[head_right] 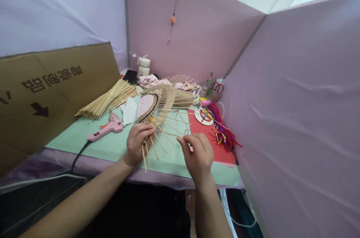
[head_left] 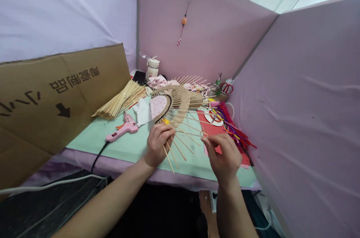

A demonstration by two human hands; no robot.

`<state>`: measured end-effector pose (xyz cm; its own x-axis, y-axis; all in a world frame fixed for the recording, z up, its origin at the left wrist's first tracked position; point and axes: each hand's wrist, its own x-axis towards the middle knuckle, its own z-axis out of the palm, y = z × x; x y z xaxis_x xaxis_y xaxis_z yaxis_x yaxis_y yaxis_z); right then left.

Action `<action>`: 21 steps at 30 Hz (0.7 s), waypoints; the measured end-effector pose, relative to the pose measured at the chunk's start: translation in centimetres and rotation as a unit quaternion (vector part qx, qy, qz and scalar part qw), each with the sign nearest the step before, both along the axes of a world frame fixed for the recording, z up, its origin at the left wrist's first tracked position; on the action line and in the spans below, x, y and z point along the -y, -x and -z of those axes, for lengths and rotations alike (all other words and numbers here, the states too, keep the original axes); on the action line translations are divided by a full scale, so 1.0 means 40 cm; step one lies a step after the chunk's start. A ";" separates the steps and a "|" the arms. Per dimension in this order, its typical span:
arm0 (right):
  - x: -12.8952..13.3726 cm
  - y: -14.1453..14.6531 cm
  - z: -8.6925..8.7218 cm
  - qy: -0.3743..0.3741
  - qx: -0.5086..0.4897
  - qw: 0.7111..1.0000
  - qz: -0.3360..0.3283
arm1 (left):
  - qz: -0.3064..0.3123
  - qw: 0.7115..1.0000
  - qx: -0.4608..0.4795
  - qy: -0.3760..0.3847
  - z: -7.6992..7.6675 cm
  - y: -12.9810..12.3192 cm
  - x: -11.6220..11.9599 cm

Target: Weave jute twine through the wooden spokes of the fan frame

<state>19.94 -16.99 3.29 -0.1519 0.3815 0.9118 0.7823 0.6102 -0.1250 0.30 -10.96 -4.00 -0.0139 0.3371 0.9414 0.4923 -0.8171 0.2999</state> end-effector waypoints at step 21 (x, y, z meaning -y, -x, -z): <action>-0.081 -0.013 0.053 0.163 -0.245 0.954 0.049 | 0.000 1.000 0.007 0.018 -0.003 0.000 0.004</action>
